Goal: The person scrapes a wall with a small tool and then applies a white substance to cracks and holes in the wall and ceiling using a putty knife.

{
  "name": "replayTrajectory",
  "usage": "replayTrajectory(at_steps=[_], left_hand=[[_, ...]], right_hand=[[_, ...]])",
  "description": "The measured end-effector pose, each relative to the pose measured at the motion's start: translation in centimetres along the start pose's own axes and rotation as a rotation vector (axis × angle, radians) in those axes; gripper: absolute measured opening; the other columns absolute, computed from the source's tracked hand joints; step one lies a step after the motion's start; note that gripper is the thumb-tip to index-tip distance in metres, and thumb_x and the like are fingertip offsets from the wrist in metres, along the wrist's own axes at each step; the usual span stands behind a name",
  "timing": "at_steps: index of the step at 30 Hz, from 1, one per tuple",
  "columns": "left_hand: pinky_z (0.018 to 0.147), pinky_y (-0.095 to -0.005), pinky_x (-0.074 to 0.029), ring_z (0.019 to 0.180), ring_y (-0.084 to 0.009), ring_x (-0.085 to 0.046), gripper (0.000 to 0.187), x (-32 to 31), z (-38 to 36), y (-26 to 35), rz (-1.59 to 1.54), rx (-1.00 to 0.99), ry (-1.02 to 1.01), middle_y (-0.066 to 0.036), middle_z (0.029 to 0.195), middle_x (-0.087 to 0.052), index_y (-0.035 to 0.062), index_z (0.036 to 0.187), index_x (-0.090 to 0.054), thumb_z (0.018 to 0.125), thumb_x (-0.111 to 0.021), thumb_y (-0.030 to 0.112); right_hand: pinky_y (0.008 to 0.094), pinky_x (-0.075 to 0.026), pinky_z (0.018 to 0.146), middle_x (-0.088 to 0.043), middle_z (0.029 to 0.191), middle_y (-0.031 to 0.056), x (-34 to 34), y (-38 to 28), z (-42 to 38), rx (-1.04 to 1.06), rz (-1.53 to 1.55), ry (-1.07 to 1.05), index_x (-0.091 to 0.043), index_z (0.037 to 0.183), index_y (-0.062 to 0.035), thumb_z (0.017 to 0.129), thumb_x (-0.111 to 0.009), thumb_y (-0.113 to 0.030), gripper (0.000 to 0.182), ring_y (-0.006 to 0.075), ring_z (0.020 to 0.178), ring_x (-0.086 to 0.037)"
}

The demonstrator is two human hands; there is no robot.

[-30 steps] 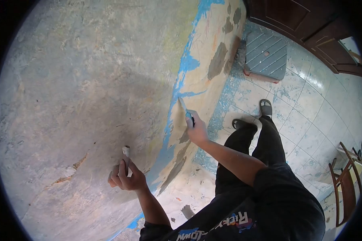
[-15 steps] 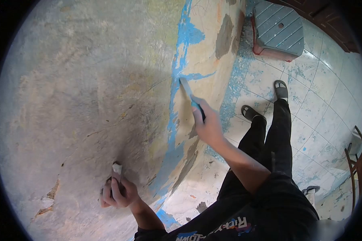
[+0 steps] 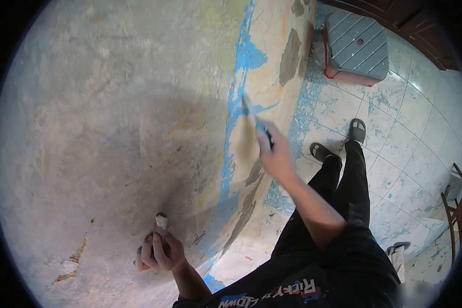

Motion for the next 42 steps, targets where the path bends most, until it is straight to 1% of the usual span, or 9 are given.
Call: replayTrajectory(at_steps=[11,14,17,23,26,31,37,40,42], left_hand=[[0.082,-0.0418,-0.029,0.089,-0.0203,-0.049,0.027,-0.6,0.8,0.3,0.081,0.028,-0.022,0.004,0.089,-0.060,0.0211,0.096,-0.067,0.078,-0.081,0.007],[0.083,-0.0429,-0.033,0.090,-0.0231,-0.052,0.024,-0.9,0.1,-0.2,0.094,0.014,-0.029,0.000,0.092,-0.062,0.0177,0.097,-0.070,0.078,-0.081,0.011],[0.084,-0.0442,-0.034,0.089,-0.0247,-0.055,0.021,-0.3,-0.5,-0.1,0.123,0.006,-0.044,-0.003,0.093,-0.064,0.0155,0.097,-0.071,0.078,-0.081,0.013],[0.084,-0.0441,-0.033,0.087,-0.0242,-0.056,0.021,-0.8,-0.7,-0.6,0.124,-0.005,-0.046,-0.004,0.092,-0.064,0.0143,0.097,-0.070,0.079,-0.080,0.016],[0.084,-0.0441,-0.032,0.087,-0.0231,-0.056,0.022,-0.5,-0.9,-0.5,0.156,-0.013,-0.063,-0.004,0.092,-0.064,0.0137,0.099,-0.070,0.080,-0.080,0.017],[0.084,-0.0444,-0.033,0.086,-0.0226,-0.056,0.023,-0.9,-0.3,-0.1,0.136,-0.056,-0.036,-0.004,0.091,-0.062,0.0123,0.102,-0.069,0.082,-0.079,0.017],[0.079,-0.0412,-0.031,0.080,-0.0207,-0.052,0.031,-1.2,0.5,0.7,0.176,-0.079,-0.053,-0.002,0.086,-0.057,0.0163,0.105,-0.062,0.081,-0.081,0.011],[0.083,-0.0459,-0.034,0.087,-0.0254,-0.055,0.024,-0.8,-0.8,-0.4,0.143,-0.057,-0.025,-0.006,0.090,-0.061,0.0107,0.104,-0.070,0.082,-0.079,0.018],[0.083,-0.0454,-0.034,0.087,-0.0250,-0.055,0.025,-1.0,-0.6,-0.2,0.127,-0.069,-0.018,-0.006,0.090,-0.060,0.0099,0.103,-0.069,0.082,-0.079,0.018]], right_hand=[[0.0371,-0.051,0.068,-0.063,0.084,0.0233,0.4,-0.2,-1.3,0.140,-0.002,0.063,-0.060,0.127,-0.0041,0.099,-0.055,-0.013,0.030,0.0344,0.070,-0.064],[0.0333,-0.050,0.070,-0.065,0.087,0.0183,-0.1,0.1,-1.4,0.099,0.018,0.035,-0.060,0.129,-0.0030,0.100,-0.055,-0.013,0.031,0.0197,0.072,-0.062],[0.0383,-0.052,0.076,-0.064,0.093,0.0264,1.1,-0.7,2.5,-0.156,-0.020,-0.092,-0.059,0.128,-0.0022,0.098,-0.055,-0.011,0.032,0.0389,0.082,-0.066],[0.0339,-0.049,0.064,-0.061,0.079,0.0202,0.6,-0.2,-0.7,0.159,-0.037,0.052,-0.060,0.128,-0.0022,0.101,-0.055,-0.013,0.030,0.0215,0.065,-0.059],[0.0412,-0.052,0.074,-0.065,0.095,0.0278,1.3,-0.2,3.5,-0.173,-0.032,-0.110,-0.059,0.128,-0.0026,0.097,-0.056,-0.009,0.032,0.0418,0.084,-0.067],[0.0405,-0.052,0.073,-0.065,0.096,0.0254,0.3,-0.1,-1.0,0.163,0.057,0.005,-0.060,0.128,-0.0027,0.097,-0.056,-0.009,0.032,0.0406,0.081,-0.066],[0.0419,-0.053,0.076,-0.067,0.099,0.0245,1.3,0.4,3.6,-0.097,0.011,-0.093,-0.061,0.128,-0.0033,0.095,-0.058,-0.007,0.033,0.0433,0.088,-0.068],[0.0396,-0.051,0.068,-0.064,0.091,0.0243,0.3,-0.2,-0.9,0.210,0.031,0.015,-0.060,0.127,-0.0019,0.097,-0.057,-0.009,0.031,0.0409,0.076,-0.065],[0.0337,-0.046,0.059,-0.060,0.074,0.0176,0.1,1.3,-0.8,0.172,0.013,0.047,-0.061,0.128,-0.0031,0.101,-0.055,-0.013,0.030,0.0238,0.060,-0.058]])
Point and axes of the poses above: each hand's wrist, its own z-axis towards the middle knuckle, its own x-axis out of the back of the hand, y = z × x, the point moved 10 cm from there along z, towards the middle knuckle
